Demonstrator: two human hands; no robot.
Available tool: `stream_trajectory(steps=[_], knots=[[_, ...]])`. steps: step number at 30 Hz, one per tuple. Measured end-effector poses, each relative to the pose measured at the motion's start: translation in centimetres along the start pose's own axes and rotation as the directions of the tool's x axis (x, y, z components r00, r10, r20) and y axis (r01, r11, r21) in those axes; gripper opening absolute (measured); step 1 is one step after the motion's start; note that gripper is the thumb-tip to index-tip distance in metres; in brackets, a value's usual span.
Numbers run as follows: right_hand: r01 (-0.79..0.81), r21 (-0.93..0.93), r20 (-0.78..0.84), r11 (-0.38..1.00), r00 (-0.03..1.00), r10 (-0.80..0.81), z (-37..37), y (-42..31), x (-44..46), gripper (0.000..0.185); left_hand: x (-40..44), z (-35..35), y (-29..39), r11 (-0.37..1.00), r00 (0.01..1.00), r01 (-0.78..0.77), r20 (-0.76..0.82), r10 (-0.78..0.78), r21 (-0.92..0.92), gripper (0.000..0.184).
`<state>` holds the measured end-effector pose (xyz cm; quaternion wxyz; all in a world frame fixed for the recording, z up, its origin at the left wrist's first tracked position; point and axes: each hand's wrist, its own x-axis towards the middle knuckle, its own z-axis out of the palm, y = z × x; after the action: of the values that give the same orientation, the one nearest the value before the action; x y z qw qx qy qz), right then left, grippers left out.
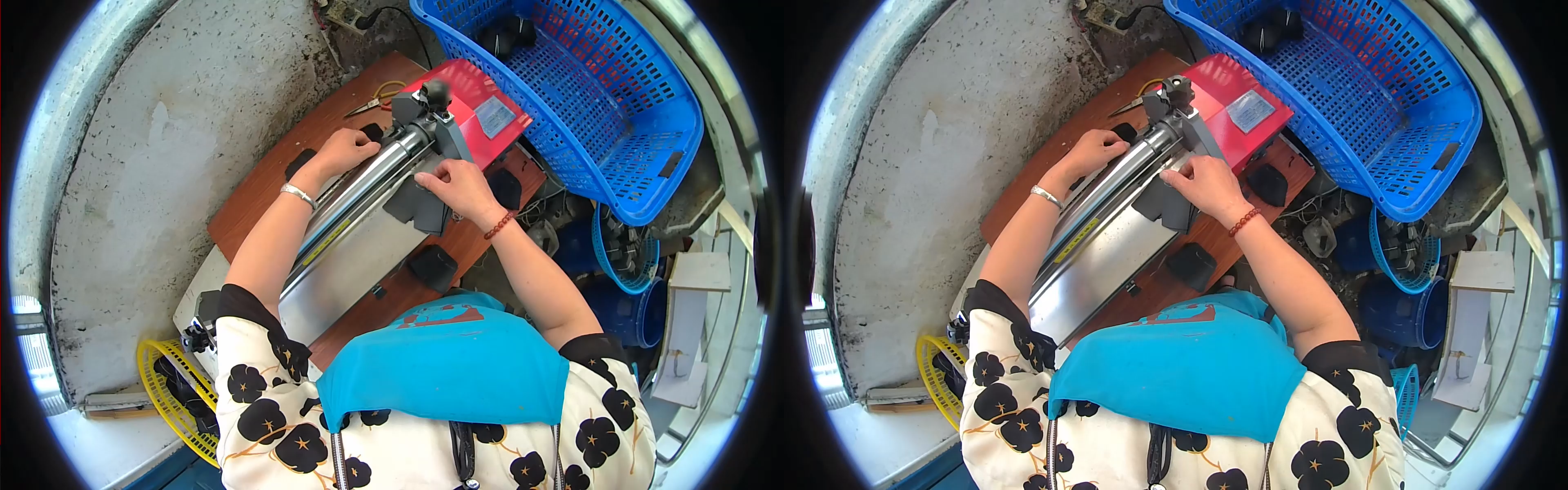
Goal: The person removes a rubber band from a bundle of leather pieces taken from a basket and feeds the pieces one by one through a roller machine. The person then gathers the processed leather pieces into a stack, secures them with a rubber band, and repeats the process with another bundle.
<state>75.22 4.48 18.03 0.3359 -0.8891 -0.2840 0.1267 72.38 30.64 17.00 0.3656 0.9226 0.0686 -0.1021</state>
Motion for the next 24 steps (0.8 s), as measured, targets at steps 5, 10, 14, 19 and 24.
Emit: stream_trajectory(steps=[5, 10, 14, 19, 24], knots=[[-0.021, 0.027, 0.100, 0.999, 0.995, 0.018, -0.5, 0.5, -1.5, 0.035, -0.6, 0.0, -0.5, 0.999, 0.866, -0.030, -0.500, 0.016, -0.020, 0.020], [-0.047, -0.078, 0.065, 0.996, 0.997, 0.052, 0.2, 0.4, -0.1, 0.036, -1.9, -0.3, 0.3, 0.766, 0.781, -0.279, -0.326, 0.532, 0.579, 0.036], [-0.019, -0.163, 0.041, 0.986, 0.999, 0.026, 0.4, -0.2, 1.6, 0.042, -0.2, 0.4, -0.6, 0.978, 0.982, -0.186, -0.005, 0.187, 0.095, 0.030], [-0.012, -0.079, 0.018, 0.997, 1.000, 0.013, -0.1, -0.3, 0.2, 0.040, 0.5, 0.1, -1.1, 0.998, 0.999, 0.042, -0.033, -0.040, 0.051, 0.019], [0.034, -0.012, 0.040, 0.999, 0.999, -0.033, 0.1, 1.2, -0.9, 0.034, -0.2, -0.3, -0.6, 0.988, 0.859, 0.003, -0.507, 0.077, 0.156, 0.051]])
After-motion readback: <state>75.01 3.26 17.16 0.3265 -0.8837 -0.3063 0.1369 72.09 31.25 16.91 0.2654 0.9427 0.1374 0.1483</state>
